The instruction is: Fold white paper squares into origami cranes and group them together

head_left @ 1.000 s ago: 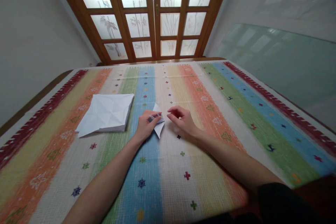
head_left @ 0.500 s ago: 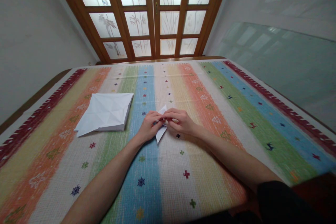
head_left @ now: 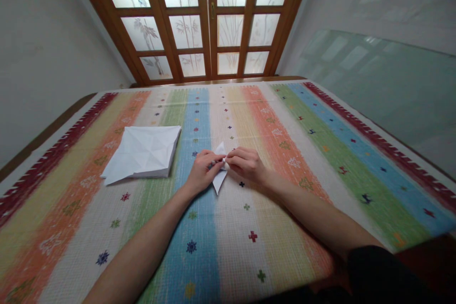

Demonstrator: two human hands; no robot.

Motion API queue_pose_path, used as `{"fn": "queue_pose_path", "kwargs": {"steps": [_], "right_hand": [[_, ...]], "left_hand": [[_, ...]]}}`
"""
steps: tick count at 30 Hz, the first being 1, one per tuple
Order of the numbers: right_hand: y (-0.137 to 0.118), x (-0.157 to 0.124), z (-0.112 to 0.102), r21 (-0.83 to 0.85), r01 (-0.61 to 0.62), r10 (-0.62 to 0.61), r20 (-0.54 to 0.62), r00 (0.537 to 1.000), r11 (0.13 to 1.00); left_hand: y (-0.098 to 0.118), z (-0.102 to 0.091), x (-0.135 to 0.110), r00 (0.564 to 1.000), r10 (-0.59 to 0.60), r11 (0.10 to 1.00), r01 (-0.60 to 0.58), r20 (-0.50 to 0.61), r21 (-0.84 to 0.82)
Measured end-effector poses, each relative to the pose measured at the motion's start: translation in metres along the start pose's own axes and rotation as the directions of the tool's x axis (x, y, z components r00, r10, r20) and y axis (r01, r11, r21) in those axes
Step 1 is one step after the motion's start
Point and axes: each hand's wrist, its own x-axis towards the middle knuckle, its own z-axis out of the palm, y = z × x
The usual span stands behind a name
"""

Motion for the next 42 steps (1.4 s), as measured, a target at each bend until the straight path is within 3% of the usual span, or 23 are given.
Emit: {"fn": "queue_pose_path", "kwargs": {"steps": [6, 11, 20, 24, 27, 30, 34, 39, 42], "right_hand": [[-0.004, 0.002, 0.002, -0.048, 0.036, -0.036, -0.011, 0.999, 0.998], [-0.006, 0.003, 0.002, 0.005, 0.029, -0.029, -0.032, 0.999, 1.000], [-0.004, 0.005, -0.003, -0.127, 0.086, -0.091, -0.038, 0.995, 0.988], [-0.005, 0.006, -0.005, -0.061, -0.020, 0.015, -0.078, 0.997, 0.998], [-0.007, 0.007, -0.005, 0.041, -0.144, 0.147, -0.100, 0.984, 0.989], [-0.007, 0.008, -0.004, 0.176, -0.245, 0.256, -0.042, 0.966, 0.954], [-0.007, 0.009, 0.001, 0.270, -0.372, 0.367, 0.072, 0.927, 0.888], [-0.010, 0.009, 0.006, 0.292, -0.434, 0.428, 0.087, 0.900, 0.852], [-0.011, 0.009, 0.004, 0.271, -0.406, 0.405, 0.062, 0.912, 0.873]], "left_hand": [[0.003, 0.003, -0.003, 0.986, 0.091, 0.991, -0.076, -0.140, 0.115], [0.005, 0.006, -0.004, 0.981, 0.154, 0.975, -0.132, -0.119, 0.176], [0.009, 0.006, -0.005, 0.981, 0.184, 0.951, -0.160, -0.067, 0.264], [0.011, 0.005, -0.004, 0.979, 0.152, 0.964, -0.117, -0.134, 0.237], [0.009, 0.004, -0.004, 0.980, 0.171, 0.936, -0.128, -0.105, 0.329], [0.002, 0.003, -0.004, 0.980, 0.190, 0.905, -0.152, -0.058, 0.397], [-0.006, 0.004, -0.005, 0.982, 0.163, 0.925, -0.120, -0.093, 0.361], [-0.009, 0.007, -0.007, 0.983, 0.162, 0.921, -0.118, -0.089, 0.372], [-0.013, 0.004, -0.007, 0.970, 0.228, 0.895, -0.172, -0.089, 0.412]]}}
